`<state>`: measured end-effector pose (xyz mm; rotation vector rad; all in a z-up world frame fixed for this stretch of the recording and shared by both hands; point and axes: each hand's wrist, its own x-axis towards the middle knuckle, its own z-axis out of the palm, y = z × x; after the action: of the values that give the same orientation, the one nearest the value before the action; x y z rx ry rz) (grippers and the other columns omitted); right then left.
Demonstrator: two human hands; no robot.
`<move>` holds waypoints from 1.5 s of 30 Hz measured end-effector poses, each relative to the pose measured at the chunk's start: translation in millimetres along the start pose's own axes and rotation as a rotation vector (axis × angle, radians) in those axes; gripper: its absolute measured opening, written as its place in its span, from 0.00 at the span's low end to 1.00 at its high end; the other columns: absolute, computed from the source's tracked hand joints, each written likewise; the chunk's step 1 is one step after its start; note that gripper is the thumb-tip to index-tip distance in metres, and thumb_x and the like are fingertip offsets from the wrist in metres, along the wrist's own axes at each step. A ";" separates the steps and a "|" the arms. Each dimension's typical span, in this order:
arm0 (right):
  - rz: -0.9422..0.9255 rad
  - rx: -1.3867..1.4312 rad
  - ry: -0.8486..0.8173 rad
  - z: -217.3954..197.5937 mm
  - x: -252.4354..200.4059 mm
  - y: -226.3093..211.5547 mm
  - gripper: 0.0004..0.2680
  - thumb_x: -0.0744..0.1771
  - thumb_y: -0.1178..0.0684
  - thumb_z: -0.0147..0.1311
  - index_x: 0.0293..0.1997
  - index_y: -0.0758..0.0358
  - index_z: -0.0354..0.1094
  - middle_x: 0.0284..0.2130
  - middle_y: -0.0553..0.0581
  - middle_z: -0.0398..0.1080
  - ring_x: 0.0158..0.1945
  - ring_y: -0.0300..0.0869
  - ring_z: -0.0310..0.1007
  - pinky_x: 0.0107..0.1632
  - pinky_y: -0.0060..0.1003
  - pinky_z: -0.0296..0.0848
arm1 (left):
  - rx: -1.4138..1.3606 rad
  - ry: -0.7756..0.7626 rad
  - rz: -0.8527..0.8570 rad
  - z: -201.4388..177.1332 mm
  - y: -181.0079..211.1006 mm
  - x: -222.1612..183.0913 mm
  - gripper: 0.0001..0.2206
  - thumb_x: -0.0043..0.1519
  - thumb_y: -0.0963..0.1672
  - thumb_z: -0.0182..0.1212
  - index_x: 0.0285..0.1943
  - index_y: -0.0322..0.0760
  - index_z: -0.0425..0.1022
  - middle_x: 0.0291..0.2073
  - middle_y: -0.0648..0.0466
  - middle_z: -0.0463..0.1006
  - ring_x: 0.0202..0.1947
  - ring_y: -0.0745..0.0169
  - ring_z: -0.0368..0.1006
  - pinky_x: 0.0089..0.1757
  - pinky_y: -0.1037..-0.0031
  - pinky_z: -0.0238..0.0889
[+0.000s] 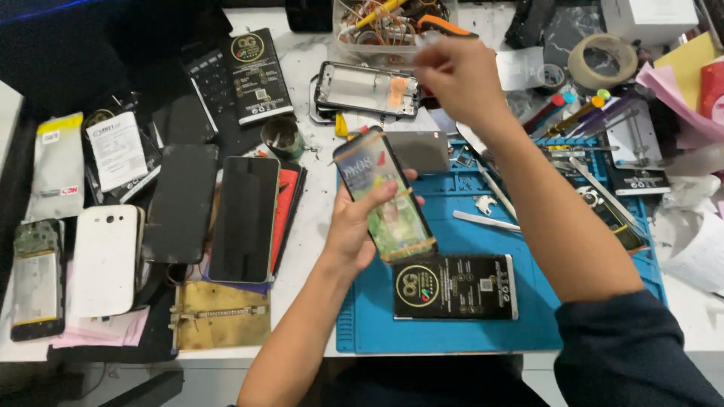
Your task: The person secures a smartphone with rubber bands, wrapping them around the device multiple times to hold the components together. They then place the secured phone on a workbench among other disassembled devices and tools.
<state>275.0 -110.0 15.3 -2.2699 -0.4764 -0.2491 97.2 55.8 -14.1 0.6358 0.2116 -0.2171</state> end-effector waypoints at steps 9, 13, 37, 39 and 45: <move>0.153 -0.490 -0.120 81.9 149.2 68.3 0.07 0.66 0.51 0.62 0.47 0.55 0.80 0.37 0.60 0.77 0.35 0.54 0.74 0.30 0.51 0.74 | -0.051 0.056 -0.097 -14.6 -5.9 13.8 0.24 0.50 0.37 0.70 0.54 0.36 0.66 0.35 0.43 0.78 0.32 0.37 0.79 0.36 0.52 0.77; 0.227 -0.479 -0.071 87.2 157.6 79.8 0.04 0.67 0.56 0.61 0.42 0.55 0.81 0.36 0.61 0.77 0.34 0.55 0.75 0.30 0.49 0.76 | -0.069 0.031 -0.084 -19.5 -7.4 20.7 0.22 0.50 0.38 0.71 0.53 0.35 0.69 0.36 0.47 0.78 0.33 0.39 0.80 0.37 0.54 0.77; 0.713 1.391 0.126 -19.5 43.0 -26.0 0.07 0.68 0.64 0.49 0.50 0.67 0.66 0.45 0.59 0.62 0.33 0.36 0.70 0.50 0.35 0.79 | 0.070 0.047 -0.034 -17.3 -6.7 18.2 0.22 0.51 0.40 0.69 0.54 0.34 0.69 0.42 0.44 0.81 0.35 0.39 0.81 0.40 0.53 0.77; 0.754 1.411 0.080 -40.8 7.7 -31.5 0.08 0.69 0.62 0.47 0.53 0.65 0.66 0.34 0.53 0.62 0.27 0.32 0.61 0.40 0.23 0.69 | 0.058 0.010 -0.035 -18.8 -10.2 17.9 0.20 0.54 0.40 0.67 0.55 0.31 0.69 0.42 0.38 0.81 0.34 0.37 0.80 0.40 0.51 0.77; 0.794 1.275 0.105 -93.1 -79.5 -50.2 0.06 0.70 0.58 0.45 0.51 0.56 0.63 0.32 0.46 0.64 0.22 0.27 0.53 0.26 0.18 0.54 | 0.269 0.052 -0.033 -17.1 -16.2 16.2 0.20 0.54 0.42 0.65 0.55 0.32 0.72 0.43 0.41 0.82 0.38 0.41 0.81 0.44 0.51 0.77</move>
<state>179.3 -168.4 85.5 -1.0279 0.3103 0.2873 106.2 51.3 -40.9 0.9061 0.2451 -0.2633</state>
